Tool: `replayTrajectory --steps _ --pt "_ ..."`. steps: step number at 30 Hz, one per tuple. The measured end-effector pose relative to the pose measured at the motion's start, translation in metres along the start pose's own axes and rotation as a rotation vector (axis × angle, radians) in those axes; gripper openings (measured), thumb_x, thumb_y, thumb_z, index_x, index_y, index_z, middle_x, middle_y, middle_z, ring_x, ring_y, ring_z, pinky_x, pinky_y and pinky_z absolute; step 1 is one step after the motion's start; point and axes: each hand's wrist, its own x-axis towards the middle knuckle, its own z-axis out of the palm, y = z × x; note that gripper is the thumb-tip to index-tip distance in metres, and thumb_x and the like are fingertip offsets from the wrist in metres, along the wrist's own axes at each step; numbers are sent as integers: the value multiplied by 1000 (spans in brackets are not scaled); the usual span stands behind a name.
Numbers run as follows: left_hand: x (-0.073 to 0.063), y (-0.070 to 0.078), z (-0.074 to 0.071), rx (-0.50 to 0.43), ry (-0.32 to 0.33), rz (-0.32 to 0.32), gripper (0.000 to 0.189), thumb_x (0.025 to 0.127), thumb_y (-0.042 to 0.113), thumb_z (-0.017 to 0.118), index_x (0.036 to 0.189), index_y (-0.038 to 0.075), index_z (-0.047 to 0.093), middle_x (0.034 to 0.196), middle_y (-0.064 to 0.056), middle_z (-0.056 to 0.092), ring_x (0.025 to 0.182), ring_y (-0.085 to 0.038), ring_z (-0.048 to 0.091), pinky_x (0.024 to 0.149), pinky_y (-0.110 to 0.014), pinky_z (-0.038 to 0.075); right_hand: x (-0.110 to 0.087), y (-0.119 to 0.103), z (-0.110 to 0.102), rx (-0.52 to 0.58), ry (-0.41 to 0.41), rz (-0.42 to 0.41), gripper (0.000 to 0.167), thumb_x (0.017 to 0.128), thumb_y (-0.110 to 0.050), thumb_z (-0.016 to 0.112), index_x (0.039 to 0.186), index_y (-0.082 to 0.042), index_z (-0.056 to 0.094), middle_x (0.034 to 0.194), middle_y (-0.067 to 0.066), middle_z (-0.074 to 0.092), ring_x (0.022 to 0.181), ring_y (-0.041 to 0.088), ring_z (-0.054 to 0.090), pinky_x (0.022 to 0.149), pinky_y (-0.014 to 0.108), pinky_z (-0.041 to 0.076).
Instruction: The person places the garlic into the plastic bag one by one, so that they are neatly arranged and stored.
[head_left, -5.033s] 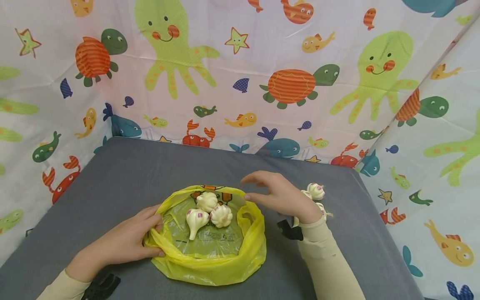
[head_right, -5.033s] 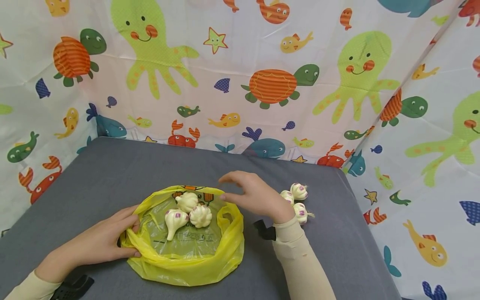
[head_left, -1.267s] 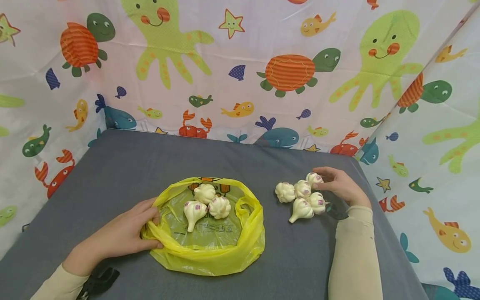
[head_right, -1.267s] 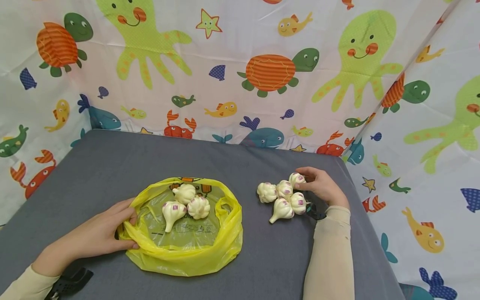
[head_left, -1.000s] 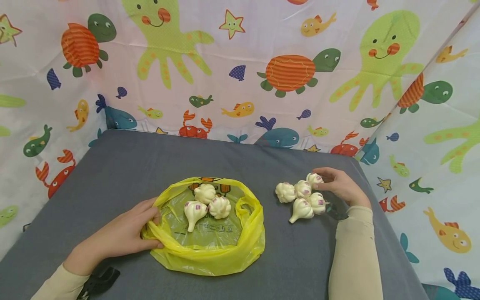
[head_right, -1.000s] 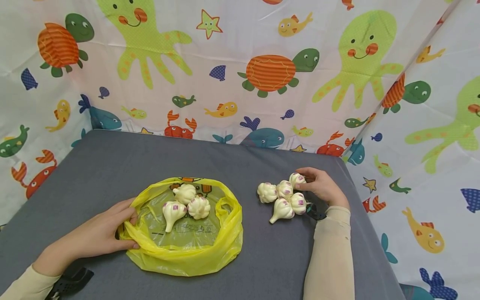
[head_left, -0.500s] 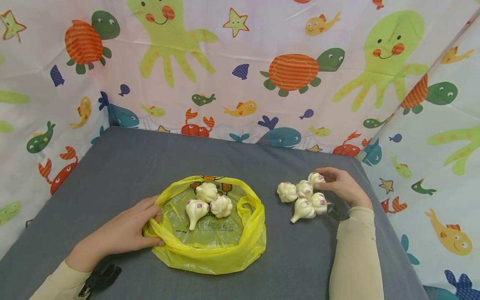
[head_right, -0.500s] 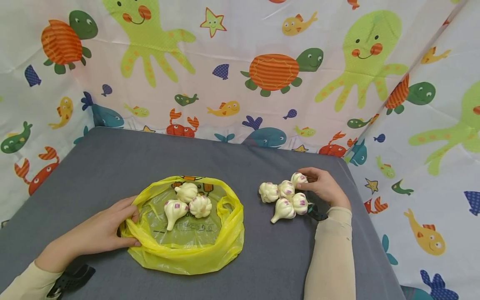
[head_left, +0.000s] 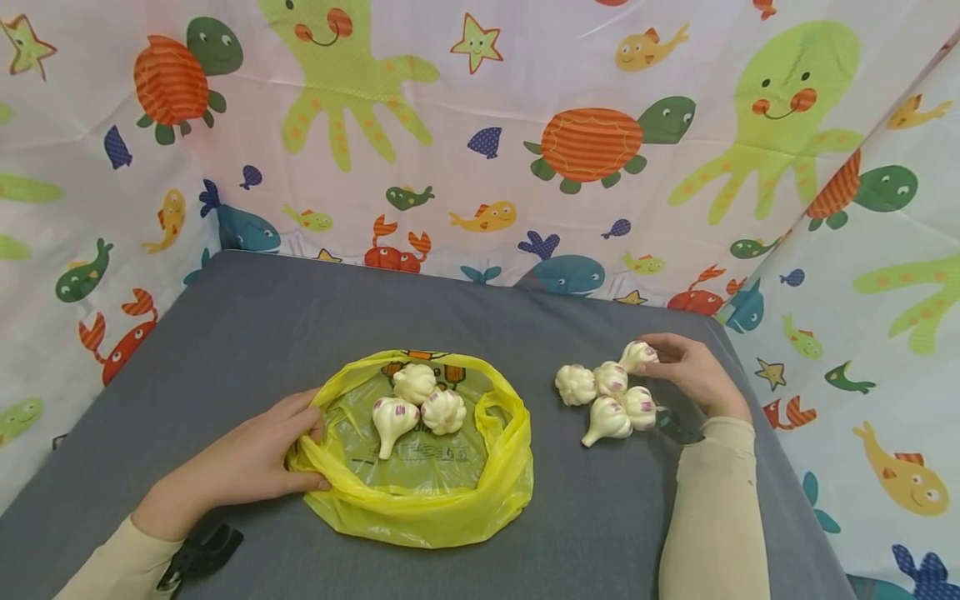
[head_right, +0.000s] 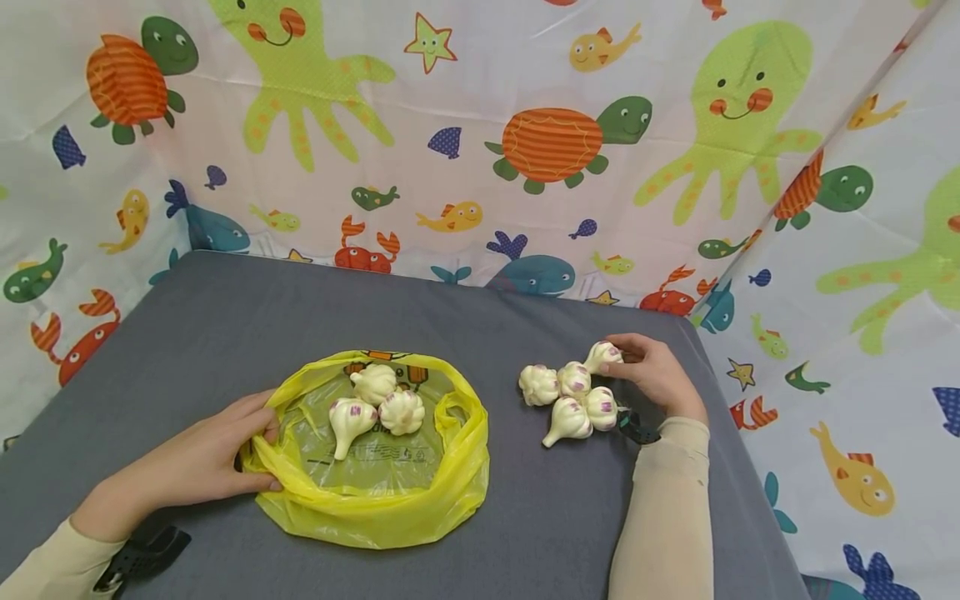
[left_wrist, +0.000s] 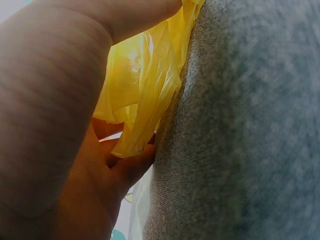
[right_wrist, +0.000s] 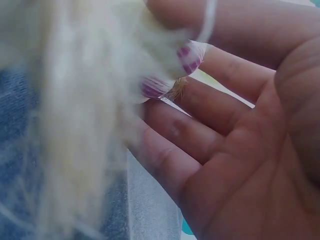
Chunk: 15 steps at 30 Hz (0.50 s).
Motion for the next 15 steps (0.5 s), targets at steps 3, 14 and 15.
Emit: replayTrajectory --steps 3,14,15 --pt "0 -1 1 2 0 2 54 80 58 95 100 34 51 161 -9 49 137 -28 53 87 -41 51 -2 -2 0 9 12 -4 68 100 -33 83 157 -8 55 152 20 61 143 42 53 117 64 42" --pt "0 1 1 -3 6 9 54 79 54 97 100 34 51 161 -9 49 137 -28 53 88 -41 51 -7 -13 -2 16 86 23 69 98 -43 84 154 -13 58 155 17 57 147 44 48 118 69 39" --pt "0 1 1 -2 8 10 54 79 53 97 100 34 51 161 -9 49 138 -28 53 88 -41 51 -7 -14 -3 14 93 23 68 98 -43 84 153 -13 58 155 17 57 147 44 48 118 69 38"
